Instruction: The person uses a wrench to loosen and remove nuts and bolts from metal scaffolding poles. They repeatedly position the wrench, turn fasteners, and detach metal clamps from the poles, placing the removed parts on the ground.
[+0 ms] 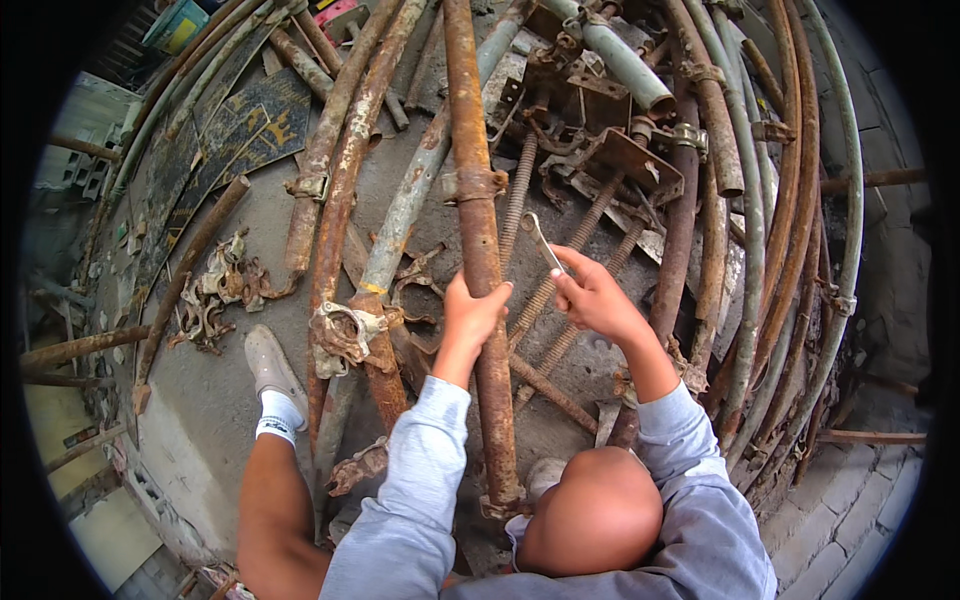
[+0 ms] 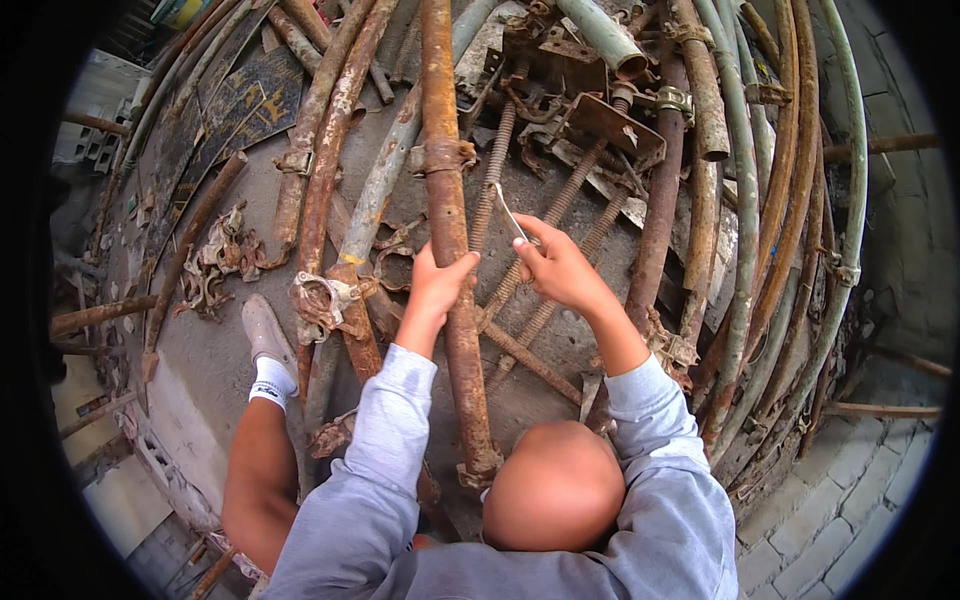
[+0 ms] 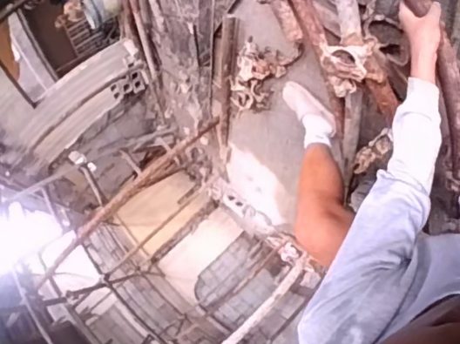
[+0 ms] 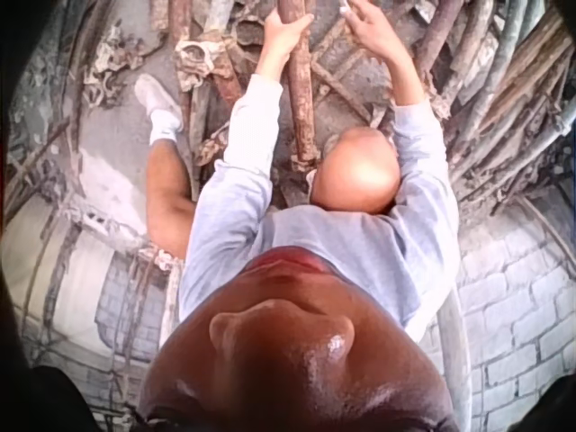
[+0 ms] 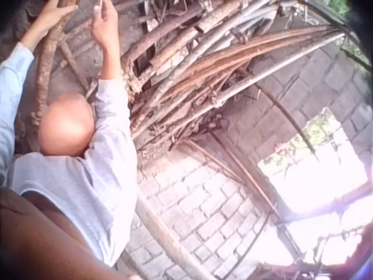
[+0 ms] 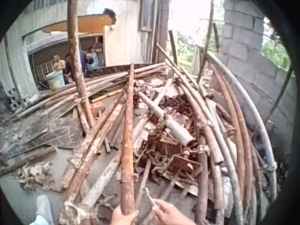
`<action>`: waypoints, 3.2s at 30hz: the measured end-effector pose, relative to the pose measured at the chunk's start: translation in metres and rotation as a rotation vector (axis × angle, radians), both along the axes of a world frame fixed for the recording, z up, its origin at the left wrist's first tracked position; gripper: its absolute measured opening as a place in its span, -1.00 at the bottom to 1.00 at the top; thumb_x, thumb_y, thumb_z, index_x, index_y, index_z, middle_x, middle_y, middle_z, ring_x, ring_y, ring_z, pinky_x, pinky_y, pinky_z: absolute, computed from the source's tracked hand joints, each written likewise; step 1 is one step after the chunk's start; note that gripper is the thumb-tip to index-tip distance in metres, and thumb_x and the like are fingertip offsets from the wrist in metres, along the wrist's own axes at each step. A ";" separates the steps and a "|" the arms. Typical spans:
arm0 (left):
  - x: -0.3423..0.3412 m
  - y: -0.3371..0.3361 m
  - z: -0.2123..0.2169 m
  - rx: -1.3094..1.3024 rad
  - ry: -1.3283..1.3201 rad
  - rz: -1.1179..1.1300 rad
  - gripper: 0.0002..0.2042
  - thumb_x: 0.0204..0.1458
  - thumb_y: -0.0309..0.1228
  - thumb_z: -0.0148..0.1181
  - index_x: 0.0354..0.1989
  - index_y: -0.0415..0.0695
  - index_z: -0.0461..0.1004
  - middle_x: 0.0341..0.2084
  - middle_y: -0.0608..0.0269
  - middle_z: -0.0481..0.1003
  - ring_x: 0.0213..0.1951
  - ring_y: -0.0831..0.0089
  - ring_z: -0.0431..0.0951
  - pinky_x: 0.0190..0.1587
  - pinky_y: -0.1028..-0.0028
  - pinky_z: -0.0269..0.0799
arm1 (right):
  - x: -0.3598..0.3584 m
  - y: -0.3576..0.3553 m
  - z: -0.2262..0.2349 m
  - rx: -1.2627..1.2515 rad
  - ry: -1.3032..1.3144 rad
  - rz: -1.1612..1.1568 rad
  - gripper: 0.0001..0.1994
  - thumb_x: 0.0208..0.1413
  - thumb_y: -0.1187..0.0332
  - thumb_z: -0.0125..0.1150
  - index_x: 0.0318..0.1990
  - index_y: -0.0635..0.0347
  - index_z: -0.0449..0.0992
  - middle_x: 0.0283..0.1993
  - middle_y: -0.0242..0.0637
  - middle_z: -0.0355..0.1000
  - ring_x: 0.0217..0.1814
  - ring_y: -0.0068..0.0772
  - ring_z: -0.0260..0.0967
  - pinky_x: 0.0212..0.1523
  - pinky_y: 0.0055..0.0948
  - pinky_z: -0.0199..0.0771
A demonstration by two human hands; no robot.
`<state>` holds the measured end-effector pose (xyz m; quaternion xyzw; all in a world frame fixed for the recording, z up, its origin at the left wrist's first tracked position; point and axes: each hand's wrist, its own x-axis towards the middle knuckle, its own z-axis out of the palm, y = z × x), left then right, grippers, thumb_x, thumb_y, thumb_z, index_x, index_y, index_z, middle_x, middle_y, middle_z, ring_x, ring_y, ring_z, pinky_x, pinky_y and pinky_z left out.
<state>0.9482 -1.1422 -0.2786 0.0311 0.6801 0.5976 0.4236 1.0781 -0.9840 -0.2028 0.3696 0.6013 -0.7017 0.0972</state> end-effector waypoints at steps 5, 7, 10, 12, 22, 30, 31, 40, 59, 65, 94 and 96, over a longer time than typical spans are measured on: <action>0.009 0.008 -0.011 -0.174 0.419 0.028 -0.59 -0.03 -0.47 0.43 0.00 -0.28 0.46 -0.43 0.18 0.59 -0.53 0.46 0.57 -0.44 0.37 0.50 | -0.025 0.026 0.001 1.004 0.234 0.122 -0.54 0.26 0.50 0.03 0.32 0.32 0.37 -0.33 0.16 0.44 -0.30 0.22 0.45 -0.21 -0.02 0.44; 0.004 0.006 0.003 -0.208 0.208 -0.008 -0.57 -0.04 -0.42 0.44 0.00 -0.28 0.46 -0.39 0.13 0.61 -0.45 0.38 0.62 -0.34 0.34 0.53 | -0.037 0.038 0.013 1.098 0.236 0.262 -0.52 0.22 0.52 0.03 0.32 0.27 0.39 -0.27 0.12 0.43 -0.27 0.20 0.46 -0.19 -0.01 0.47; 0.001 0.008 0.006 -0.218 0.121 -0.021 -0.58 -0.08 -0.42 0.44 -0.05 -0.28 0.47 -0.35 0.08 0.62 -0.39 0.30 0.65 -0.27 0.31 0.55 | -0.037 0.035 0.005 1.163 0.155 0.337 -0.50 0.18 0.54 0.05 0.32 0.20 0.41 -0.29 0.09 0.44 -0.29 0.17 0.50 -0.24 0.00 0.52; 0.004 0.007 -0.010 -0.233 0.228 -0.007 -0.60 -0.11 -0.46 0.41 -0.07 -0.28 0.46 -0.37 0.10 0.61 -0.42 0.32 0.64 -0.31 0.31 0.55 | -0.042 0.026 0.006 1.197 0.060 0.351 -0.47 0.15 0.56 0.06 0.33 0.17 0.41 -0.29 0.07 0.44 -0.31 0.15 0.52 -0.26 0.01 0.56; -0.001 0.005 0.007 -0.106 0.089 -0.016 -0.67 -0.11 -0.58 0.31 -0.13 -0.30 0.44 -0.51 0.22 0.55 -0.58 0.46 0.55 -0.49 0.40 0.45 | -0.062 0.002 0.015 1.328 -0.210 0.487 -0.30 0.05 0.57 0.12 0.41 -0.16 0.36 -0.25 -0.11 0.45 -0.37 0.01 0.55 -0.33 -0.08 0.60; -0.016 -0.018 0.017 -0.123 0.028 -0.003 -0.75 -0.10 -0.61 0.31 -0.22 -0.31 0.43 -0.54 0.22 0.53 -0.62 0.50 0.52 -0.54 0.44 0.43 | -0.063 -0.008 -0.007 1.484 -0.090 0.318 -0.34 0.07 0.54 0.13 0.33 -0.37 0.47 -0.35 -0.23 0.34 -0.47 -0.14 0.49 -0.47 -0.15 0.52; -0.025 -0.035 0.015 -0.127 0.061 -0.019 -0.74 -0.10 -0.61 0.31 -0.21 -0.30 0.44 -0.54 0.23 0.53 -0.62 0.50 0.52 -0.54 0.45 0.43 | -0.065 -0.020 -0.015 1.452 -0.063 0.339 -0.35 0.07 0.53 0.15 0.34 -0.35 0.46 -0.34 -0.22 0.36 -0.46 -0.15 0.51 -0.46 -0.17 0.54; -0.032 -0.055 0.013 -0.130 0.048 -0.059 -0.66 -0.11 -0.60 0.28 -0.10 -0.28 0.44 -0.49 0.28 0.51 -0.56 0.53 0.51 -0.48 0.44 0.43 | -0.075 0.017 -0.013 1.351 0.124 0.679 -0.42 0.22 0.41 0.15 0.42 -0.19 0.34 -0.46 -0.19 0.38 -0.56 -0.06 0.45 -0.55 -0.11 0.45; -0.036 -0.061 0.001 -0.017 -0.076 -0.055 -0.62 -0.11 -0.56 0.31 -0.06 -0.29 0.44 -0.49 0.25 0.52 -0.56 0.49 0.54 -0.46 0.38 0.49 | -0.073 0.079 -0.018 1.819 0.526 0.426 -0.63 -0.01 0.32 0.45 -0.65 0.03 0.29 -0.66 -0.37 0.26 -0.60 -0.29 0.25 -0.52 -0.23 0.23; -0.025 -0.053 0.004 -0.031 -0.031 -0.042 -0.65 -0.09 -0.61 0.32 -0.11 -0.28 0.39 -0.49 0.27 0.49 -0.56 0.46 0.54 -0.48 0.40 0.47 | -0.070 0.107 -0.036 1.749 0.615 0.536 -0.70 0.01 0.36 0.39 -0.60 0.04 0.34 -0.64 -0.38 0.31 -0.57 -0.23 0.32 -0.49 -0.20 0.27; -0.021 -0.044 -0.003 -0.002 -0.017 0.042 -0.64 -0.13 -0.55 0.33 -0.12 -0.30 0.41 -0.49 0.22 0.55 -0.58 0.49 0.55 -0.50 0.43 0.46 | -0.271 0.191 -0.015 1.915 0.392 1.096 -0.90 -0.06 0.34 0.26 -0.54 0.03 0.51 -0.58 -0.27 0.53 -0.50 -0.15 0.57 -0.44 -0.18 0.55; -0.020 -0.041 0.000 -0.013 -0.009 0.056 -0.64 -0.12 -0.55 0.32 -0.11 -0.29 0.43 -0.50 0.22 0.54 -0.59 0.50 0.55 -0.51 0.42 0.46 | -0.284 0.185 -0.017 1.974 0.391 1.057 -0.87 0.04 0.35 0.21 -0.53 0.01 0.48 -0.57 -0.32 0.50 -0.44 -0.23 0.56 -0.45 -0.22 0.54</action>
